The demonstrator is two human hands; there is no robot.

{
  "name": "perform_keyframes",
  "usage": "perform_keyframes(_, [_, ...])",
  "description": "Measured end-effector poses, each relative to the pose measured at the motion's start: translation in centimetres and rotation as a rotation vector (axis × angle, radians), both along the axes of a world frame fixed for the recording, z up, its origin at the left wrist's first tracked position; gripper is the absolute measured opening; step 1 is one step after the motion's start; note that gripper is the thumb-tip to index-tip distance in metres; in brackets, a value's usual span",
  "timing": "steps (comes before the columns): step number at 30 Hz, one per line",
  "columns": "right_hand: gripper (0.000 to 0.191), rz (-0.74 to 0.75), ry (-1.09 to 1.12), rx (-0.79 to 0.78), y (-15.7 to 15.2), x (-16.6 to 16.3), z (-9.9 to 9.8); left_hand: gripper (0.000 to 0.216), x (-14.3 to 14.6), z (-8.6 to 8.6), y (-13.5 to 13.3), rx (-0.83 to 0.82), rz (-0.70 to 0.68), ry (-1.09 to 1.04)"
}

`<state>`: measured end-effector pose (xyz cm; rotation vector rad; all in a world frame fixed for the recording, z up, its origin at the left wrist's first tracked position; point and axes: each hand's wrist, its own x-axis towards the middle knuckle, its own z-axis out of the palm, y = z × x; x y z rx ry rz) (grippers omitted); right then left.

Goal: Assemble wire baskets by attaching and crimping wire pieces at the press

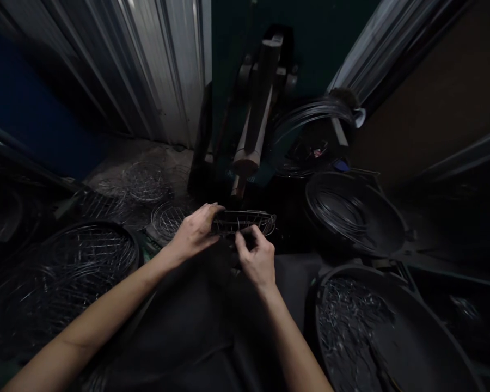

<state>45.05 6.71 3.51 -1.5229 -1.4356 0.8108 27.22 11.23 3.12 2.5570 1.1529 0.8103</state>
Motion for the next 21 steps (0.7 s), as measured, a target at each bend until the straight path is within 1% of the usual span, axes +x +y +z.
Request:
perform_keyframes(6, [0.024,-0.007,-0.020,0.045,0.4,-0.7,0.4,0.051,-0.1,-0.5,0.3,-0.013,0.006,-0.016])
perform_keyframes(10, [0.023,-0.036,-0.038,0.028,0.5,-0.8,0.6,0.051,0.0,-0.6,0.3,-0.032,0.005,-0.028])
perform_keyframes(14, [0.024,-0.063,-0.040,0.015,0.9,-0.7,0.6,0.051,0.3,-0.7,0.2,0.006,-0.004,-0.007])
perform_keyframes(21, [0.025,-0.052,-0.049,0.050,1.8,-0.9,0.0,0.051,0.5,-1.0,0.5,0.074,0.028,0.005])
